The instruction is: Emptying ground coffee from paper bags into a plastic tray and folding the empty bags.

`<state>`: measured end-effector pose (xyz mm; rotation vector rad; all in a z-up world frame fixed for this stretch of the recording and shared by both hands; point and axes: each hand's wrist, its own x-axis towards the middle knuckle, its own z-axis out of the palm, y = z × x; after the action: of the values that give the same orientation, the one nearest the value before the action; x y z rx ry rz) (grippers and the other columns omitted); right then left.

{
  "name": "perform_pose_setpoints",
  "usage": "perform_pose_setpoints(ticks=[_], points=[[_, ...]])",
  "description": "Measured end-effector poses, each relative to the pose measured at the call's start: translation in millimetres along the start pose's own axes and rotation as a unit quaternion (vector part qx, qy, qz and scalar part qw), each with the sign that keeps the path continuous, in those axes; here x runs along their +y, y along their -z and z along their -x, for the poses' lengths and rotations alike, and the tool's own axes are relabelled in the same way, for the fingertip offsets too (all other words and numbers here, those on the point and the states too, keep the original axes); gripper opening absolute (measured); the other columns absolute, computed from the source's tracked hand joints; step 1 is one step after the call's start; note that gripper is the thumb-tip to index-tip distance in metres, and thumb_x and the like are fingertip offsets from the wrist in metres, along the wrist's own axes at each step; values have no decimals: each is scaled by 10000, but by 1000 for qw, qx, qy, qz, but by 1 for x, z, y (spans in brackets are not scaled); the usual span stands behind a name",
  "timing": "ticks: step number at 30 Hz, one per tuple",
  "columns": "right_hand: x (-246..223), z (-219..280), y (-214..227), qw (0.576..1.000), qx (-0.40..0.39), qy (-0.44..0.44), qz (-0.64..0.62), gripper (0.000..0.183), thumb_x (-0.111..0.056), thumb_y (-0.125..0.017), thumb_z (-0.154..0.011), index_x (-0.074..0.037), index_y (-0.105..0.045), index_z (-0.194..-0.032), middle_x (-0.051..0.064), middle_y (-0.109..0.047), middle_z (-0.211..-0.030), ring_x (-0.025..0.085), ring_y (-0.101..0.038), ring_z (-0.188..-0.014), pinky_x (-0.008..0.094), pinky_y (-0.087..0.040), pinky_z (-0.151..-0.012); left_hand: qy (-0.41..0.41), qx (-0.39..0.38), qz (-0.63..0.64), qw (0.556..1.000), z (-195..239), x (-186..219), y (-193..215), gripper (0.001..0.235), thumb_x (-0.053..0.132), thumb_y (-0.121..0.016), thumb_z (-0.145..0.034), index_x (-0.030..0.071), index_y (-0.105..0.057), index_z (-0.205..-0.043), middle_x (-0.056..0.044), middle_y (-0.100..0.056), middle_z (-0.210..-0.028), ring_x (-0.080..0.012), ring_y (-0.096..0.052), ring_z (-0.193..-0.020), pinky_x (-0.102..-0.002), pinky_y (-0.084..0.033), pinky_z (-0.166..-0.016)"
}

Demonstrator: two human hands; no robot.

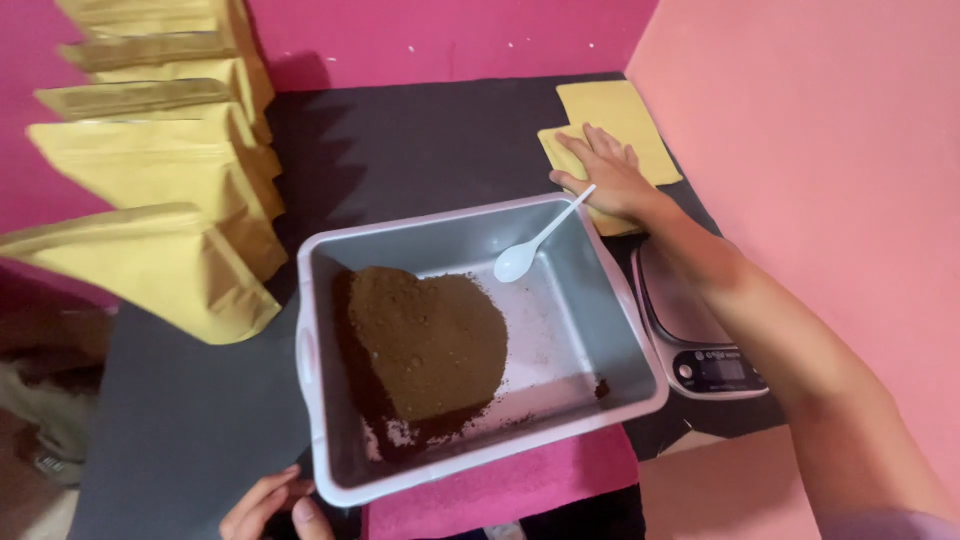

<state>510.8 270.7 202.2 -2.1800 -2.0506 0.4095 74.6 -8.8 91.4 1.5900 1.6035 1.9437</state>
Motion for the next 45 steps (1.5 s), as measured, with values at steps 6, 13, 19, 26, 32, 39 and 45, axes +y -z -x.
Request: perform_pose_setpoints(ticks=[6,13,19,26,32,39,45], points=[[-41,30,49,996,-31,-83,-21,912,-711,-488,-837,-347,-236,-1635,160,-33,-1726,336,0,-1581,598,-79,-1202,23,33,-23,999,-10,38,-8,124,116,-597,-1029,-5,-570,-1032,-166,-654,-1020,-226,-628,-1010,-317,-500,-960],[-46,52,63,948,-174,-259,63,1174,-815,-517,-754,-428,160,-1632,52,226,-1721,406,-151,-1587,533,-254,-1241,-14,59,28,998,-11,37,-19,168,115,-545,-1051,-1,-474,-1149,-217,-588,-1097,-231,-597,-901,-300,-492,-885],[-41,58,51,948,-160,-265,77,1194,-822,-520,-726,-429,151,-1632,28,149,-1744,333,26,-1613,590,-234,-1239,-42,54,36,997,-12,31,-18,158,120,-537,-1068,-14,-483,-1132,-237,-578,-1108,-261,-603,-943,-308,-501,-864],[-45,62,66,957,-121,-256,63,1156,-794,-544,-758,-386,56,-1658,63,51,-1744,358,-97,-1590,534,-299,-1219,-38,47,52,997,-16,39,-18,164,109,-514,-1077,-28,-485,-1163,-249,-555,-1150,-259,-594,-965,-283,-508,-788],[-34,50,43,972,-98,-210,35,1015,-762,-506,-825,-338,-104,-1655,88,-40,-1741,409,-98,-1577,627,-288,-1190,-46,33,26,998,-18,40,-13,135,70,-523,-1067,-30,-504,-1156,-242,-582,-1163,-226,-598,-880,-276,-495,-781],[-21,59,51,977,-76,-194,43,1005,-835,-415,-807,-282,-190,-1616,123,-187,-1661,382,-178,-1544,581,-282,-1188,-49,15,16,999,-19,37,-13,125,41,-527,-1055,-31,-506,-1155,-237,-596,-1174,-226,-608,-904,-271,-483,-745],[15,60,36,993,0,-52,105,417,-403,-440,-947,-100,-681,-1101,190,-638,-1270,415,-578,-1201,547,-493,-900,-37,56,73,995,-23,31,-13,72,42,-493,-1104,-1,-465,-1053,-231,-584,-1067,-257,-609,-970,-326,-498,-909]])
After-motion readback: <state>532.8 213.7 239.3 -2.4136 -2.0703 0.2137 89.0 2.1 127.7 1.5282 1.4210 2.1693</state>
